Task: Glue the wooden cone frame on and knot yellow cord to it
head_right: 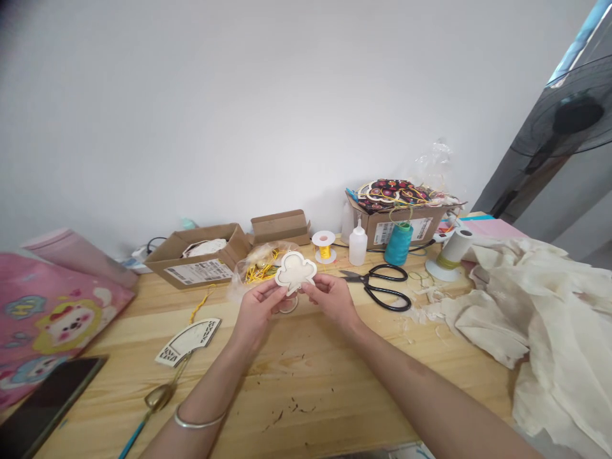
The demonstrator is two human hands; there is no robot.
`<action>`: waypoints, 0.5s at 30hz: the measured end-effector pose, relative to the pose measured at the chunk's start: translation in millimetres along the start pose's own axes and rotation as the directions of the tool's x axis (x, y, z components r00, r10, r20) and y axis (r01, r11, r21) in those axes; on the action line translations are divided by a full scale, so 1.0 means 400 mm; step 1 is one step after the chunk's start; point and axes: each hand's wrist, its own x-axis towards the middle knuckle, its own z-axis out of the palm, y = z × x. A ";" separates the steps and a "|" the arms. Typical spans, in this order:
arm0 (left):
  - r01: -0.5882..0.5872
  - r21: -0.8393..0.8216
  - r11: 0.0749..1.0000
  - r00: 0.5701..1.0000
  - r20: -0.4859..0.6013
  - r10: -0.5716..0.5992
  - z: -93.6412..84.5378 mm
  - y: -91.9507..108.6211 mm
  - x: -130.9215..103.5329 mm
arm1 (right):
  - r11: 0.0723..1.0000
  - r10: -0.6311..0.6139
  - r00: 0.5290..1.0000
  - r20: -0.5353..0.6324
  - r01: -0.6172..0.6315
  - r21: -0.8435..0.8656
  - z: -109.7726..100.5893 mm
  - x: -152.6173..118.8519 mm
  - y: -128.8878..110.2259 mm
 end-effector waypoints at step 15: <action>-0.034 0.058 0.998 0.998 -0.057 0.037 0.005 0.000 0.002 | 0.999 0.015 1.000 0.015 -0.016 0.040 0.000 0.000 0.011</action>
